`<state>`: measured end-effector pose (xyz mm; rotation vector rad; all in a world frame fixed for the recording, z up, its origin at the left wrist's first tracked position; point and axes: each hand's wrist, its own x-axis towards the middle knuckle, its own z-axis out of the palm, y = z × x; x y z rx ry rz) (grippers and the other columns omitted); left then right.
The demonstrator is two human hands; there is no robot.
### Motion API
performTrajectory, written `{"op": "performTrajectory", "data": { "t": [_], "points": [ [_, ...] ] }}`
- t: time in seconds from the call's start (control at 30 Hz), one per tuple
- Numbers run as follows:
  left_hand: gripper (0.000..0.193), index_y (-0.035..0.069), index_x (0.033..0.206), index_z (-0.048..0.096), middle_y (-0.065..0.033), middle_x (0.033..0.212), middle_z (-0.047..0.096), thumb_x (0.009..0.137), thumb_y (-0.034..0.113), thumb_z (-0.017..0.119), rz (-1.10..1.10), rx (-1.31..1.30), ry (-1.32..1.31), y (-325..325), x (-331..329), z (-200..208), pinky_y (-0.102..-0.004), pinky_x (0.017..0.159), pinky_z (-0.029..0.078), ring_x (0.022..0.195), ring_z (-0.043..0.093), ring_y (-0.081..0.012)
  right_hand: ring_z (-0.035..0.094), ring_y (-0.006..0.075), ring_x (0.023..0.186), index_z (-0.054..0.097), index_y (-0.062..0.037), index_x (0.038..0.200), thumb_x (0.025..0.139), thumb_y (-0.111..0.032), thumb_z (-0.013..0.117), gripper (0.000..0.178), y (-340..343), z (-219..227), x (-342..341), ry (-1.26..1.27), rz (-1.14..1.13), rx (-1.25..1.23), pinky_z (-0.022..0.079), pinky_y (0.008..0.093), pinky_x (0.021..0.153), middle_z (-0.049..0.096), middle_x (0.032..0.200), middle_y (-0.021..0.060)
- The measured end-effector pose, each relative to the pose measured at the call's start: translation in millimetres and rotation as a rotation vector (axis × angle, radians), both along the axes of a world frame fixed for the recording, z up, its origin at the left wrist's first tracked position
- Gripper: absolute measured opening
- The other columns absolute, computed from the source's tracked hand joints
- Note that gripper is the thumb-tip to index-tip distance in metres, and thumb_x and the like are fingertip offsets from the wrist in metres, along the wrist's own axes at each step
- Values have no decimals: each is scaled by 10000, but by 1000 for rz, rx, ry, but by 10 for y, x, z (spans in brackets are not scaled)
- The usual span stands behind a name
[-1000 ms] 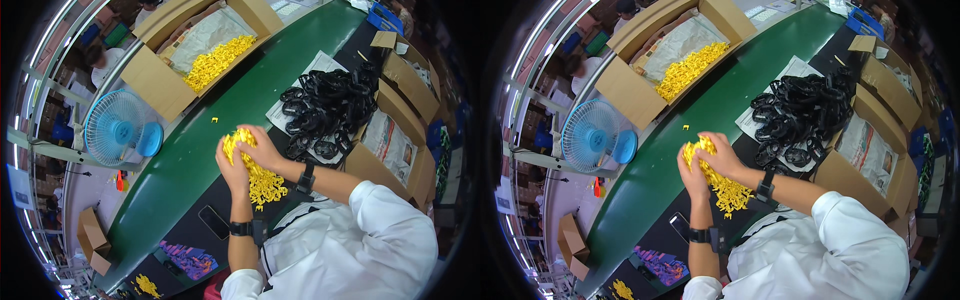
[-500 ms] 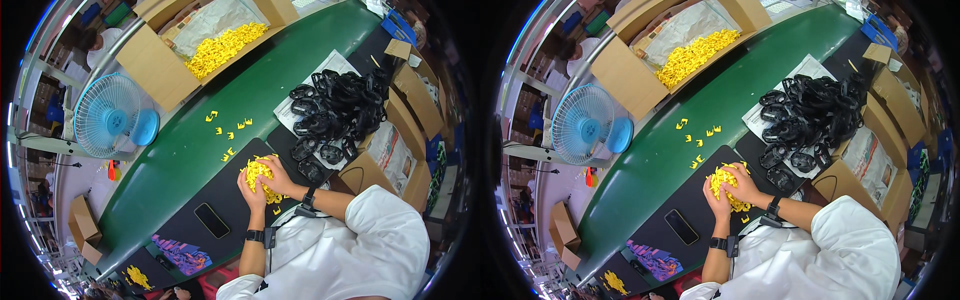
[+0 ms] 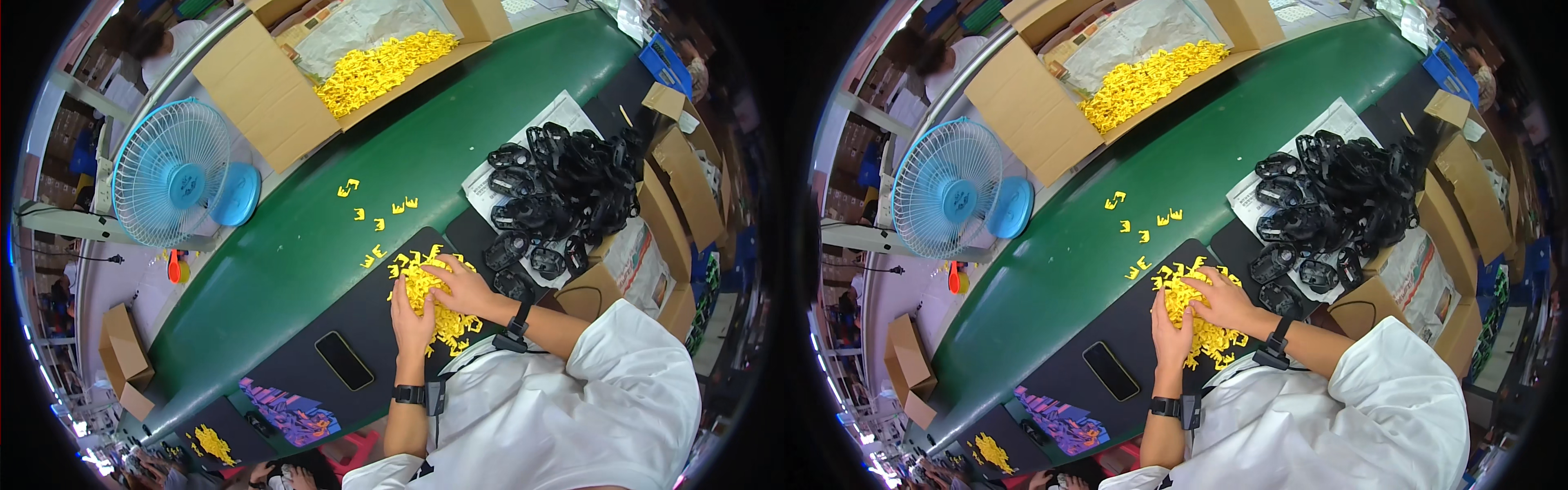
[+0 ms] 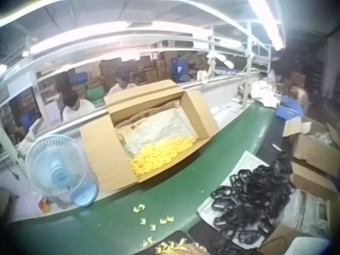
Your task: Assembling small yellow plastic components into black plastic shells on an industrial production line.
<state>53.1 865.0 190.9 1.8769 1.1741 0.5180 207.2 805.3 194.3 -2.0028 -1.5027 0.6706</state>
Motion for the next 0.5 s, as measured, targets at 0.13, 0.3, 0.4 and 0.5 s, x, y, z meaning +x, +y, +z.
{"op": "performTrajectory", "data": {
  "t": [0.13, 0.3, 0.4, 0.5],
  "points": [
    [692, 5, 1443, 352, -288, 1424, 412, 870, 249, 652, -45, -26, 47, 101, -72, 67, -489, 1097, 330, 1333, 395, -419, 549, 434, 1155, 473, -218, 1405, 895, -315, 603, 535, 94, 180, 38, -121, 104, -117, 522, 448, 908, 420, 1424, 194],
    [690, 13, 1440, 362, -291, 1434, 410, 878, 301, 640, -174, -49, 253, 222, -123, 227, -458, 1078, 368, 1320, 420, -420, 582, 450, 1107, 469, -187, 1401, 892, -292, 593, 534, 216, 338, 137, -273, 252, -276, 546, 467, 853, 395, 1471, 204],
    [625, 55, 1415, 424, -276, 1396, 465, 889, 330, 620, -198, -30, 315, 306, -133, 307, -457, 1030, 423, 1258, 491, -416, 665, 391, 939, 593, -146, 1249, 855, -286, 629, 420, 371, 334, 274, -303, 241, -252, 572, 436, 744, 589, 1267, 172],
    [433, 88, 1261, 590, -186, 1216, 631, 888, 305, 627, -200, -23, 370, 448, -153, 398, -420, 870, 527, 1068, 627, -358, 675, 304, 846, 668, -109, 1017, 838, -292, 650, 257, 771, 350, 538, -269, 168, -266, 560, 424, 686, 658, 944, 130]
  ]
}}
